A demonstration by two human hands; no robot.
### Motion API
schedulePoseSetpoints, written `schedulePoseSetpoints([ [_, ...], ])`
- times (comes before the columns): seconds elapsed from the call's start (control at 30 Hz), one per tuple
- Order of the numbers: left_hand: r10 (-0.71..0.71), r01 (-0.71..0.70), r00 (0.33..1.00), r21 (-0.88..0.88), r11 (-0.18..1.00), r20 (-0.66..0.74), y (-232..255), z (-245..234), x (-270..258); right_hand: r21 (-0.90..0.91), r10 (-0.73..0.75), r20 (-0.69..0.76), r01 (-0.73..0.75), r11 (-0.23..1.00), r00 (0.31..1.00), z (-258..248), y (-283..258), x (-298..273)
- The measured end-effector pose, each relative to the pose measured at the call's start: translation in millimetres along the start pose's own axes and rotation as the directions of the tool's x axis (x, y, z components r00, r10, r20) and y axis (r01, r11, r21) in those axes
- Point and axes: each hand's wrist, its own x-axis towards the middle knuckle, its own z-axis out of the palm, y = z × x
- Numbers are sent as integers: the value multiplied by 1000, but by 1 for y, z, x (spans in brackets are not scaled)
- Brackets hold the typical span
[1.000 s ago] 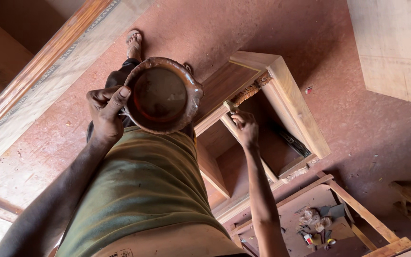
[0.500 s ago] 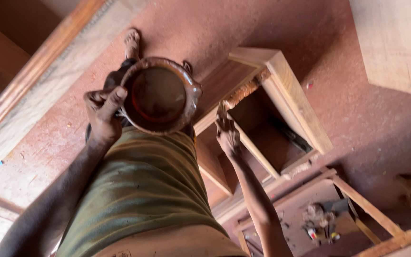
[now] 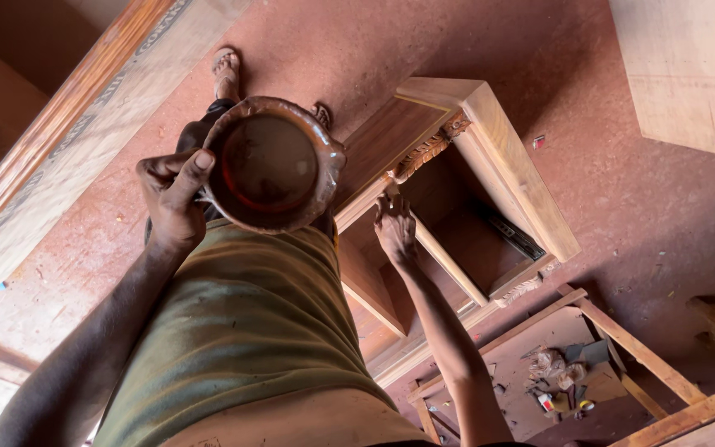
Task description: The person pours a liquid from a can into a clay pot, stirs it with a brush, and then applies the liquid to the edges and carved details of a wooden cabinet. The person continues to paint different sections of the cabinet while holding the pot.
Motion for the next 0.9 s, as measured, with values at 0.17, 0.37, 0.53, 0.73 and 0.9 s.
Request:
schedulePoseSetpoints([
  [0.17,-35,36,999,-67,997,14,2,0,-2,355,362,172,-401,844,916,-29,46,18],
  [0.37,-8,8,999,-11,1000,35,4,3,4,595,290,-530,106,797,797,-55,37,22],
  [0.53,9,-8,999,-11,1000,40,4,2,0,803,293,-219,2,595,931,-38,4,-7],
  [0.73,13,-12,1000,-42,999,23,4,2,-1,912,610,-350,110,395,710,-19,40,-2],
  [0.9,2,0,999,-55,998,41,2,3,0,918,704,-181,374,-129,687,4,40,11],
])
